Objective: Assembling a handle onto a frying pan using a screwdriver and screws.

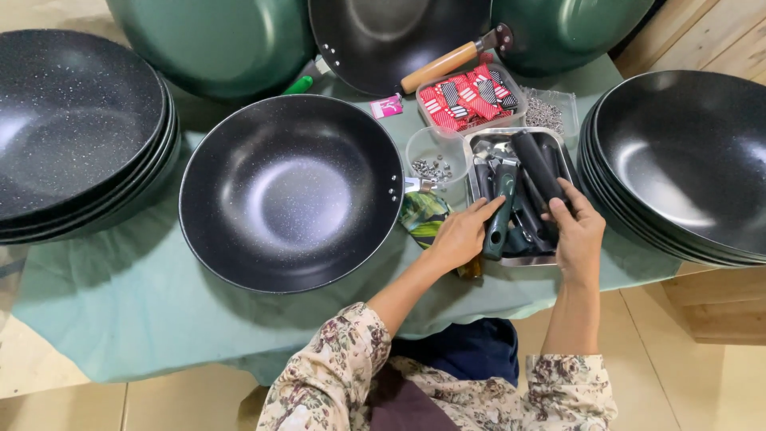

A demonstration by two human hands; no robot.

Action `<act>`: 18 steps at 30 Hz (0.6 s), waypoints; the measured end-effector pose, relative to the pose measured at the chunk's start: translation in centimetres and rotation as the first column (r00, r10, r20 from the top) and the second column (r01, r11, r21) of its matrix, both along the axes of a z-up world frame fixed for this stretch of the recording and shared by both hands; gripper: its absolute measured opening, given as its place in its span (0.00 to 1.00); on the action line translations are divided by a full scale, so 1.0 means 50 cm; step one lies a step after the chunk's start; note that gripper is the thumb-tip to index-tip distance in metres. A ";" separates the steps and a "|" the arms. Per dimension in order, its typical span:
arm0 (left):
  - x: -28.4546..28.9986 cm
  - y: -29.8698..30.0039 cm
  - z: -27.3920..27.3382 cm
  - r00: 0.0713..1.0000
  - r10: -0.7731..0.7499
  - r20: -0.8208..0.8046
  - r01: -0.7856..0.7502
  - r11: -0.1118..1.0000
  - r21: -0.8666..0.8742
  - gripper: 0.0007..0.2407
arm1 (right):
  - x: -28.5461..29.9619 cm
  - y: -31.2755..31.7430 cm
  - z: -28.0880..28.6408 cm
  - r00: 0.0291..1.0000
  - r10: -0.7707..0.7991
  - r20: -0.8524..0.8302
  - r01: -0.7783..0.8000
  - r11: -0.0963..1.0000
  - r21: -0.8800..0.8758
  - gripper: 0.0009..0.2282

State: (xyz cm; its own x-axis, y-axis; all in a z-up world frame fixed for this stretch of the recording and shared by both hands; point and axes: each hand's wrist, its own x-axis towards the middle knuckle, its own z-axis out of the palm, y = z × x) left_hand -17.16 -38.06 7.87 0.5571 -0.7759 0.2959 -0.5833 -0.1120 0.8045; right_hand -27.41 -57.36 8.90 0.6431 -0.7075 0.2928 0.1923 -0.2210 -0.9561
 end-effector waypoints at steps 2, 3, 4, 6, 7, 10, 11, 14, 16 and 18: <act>0.000 0.000 -0.029 0.996 0.045 -0.080 -0.049 0.998 -0.050 0.22 | -0.012 0.007 0.005 0.998 0.058 0.016 -0.059 0.996 0.063 0.17; 0.004 -0.001 -0.042 0.984 0.087 -0.157 -0.103 0.990 -0.097 0.19 | -0.013 0.011 0.009 0.992 0.117 0.040 -0.121 0.985 0.124 0.17; 0.001 0.017 -0.033 0.984 0.089 -0.153 -0.105 0.989 -0.099 0.19 | -0.011 0.015 0.016 0.992 0.119 0.043 -0.124 0.985 0.122 0.17; -0.010 0.055 -0.019 0.823 0.198 -0.532 -0.362 0.905 -0.224 0.14 | -0.009 0.025 0.026 0.977 0.179 0.113 -0.196 0.967 0.161 0.19; -0.004 0.059 -0.038 0.823 0.199 -0.532 -0.363 0.904 -0.223 0.14 | -0.008 0.030 0.030 0.977 0.181 0.113 -0.198 0.967 0.162 0.19; 0.018 0.071 -0.098 0.639 0.213 -0.739 -0.570 0.776 -0.269 0.10 | 0.000 0.048 0.038 0.952 0.244 0.185 -0.286 0.925 0.251 0.19; 0.028 0.074 -0.119 0.551 0.157 -0.820 -0.592 0.766 -0.251 0.10 | 0.006 0.053 0.039 0.940 0.250 0.232 -0.314 0.899 0.305 0.18; 0.026 0.097 -0.085 0.445 0.068 -0.893 -0.598 0.765 -0.240 0.11 | 0.017 0.068 0.039 0.914 0.249 0.320 -0.371 0.835 0.408 0.19; 0.018 0.104 -0.058 0.440 0.038 -0.897 -0.583 0.772 -0.253 0.10 | 0.027 0.081 0.048 0.899 0.244 0.364 -0.399 0.798 0.451 0.19; 0.013 0.099 -0.063 0.492 0.029 -0.870 -0.480 0.843 -0.243 0.14 | 0.037 0.097 0.060 0.905 0.258 0.337 -0.391 0.817 0.424 0.22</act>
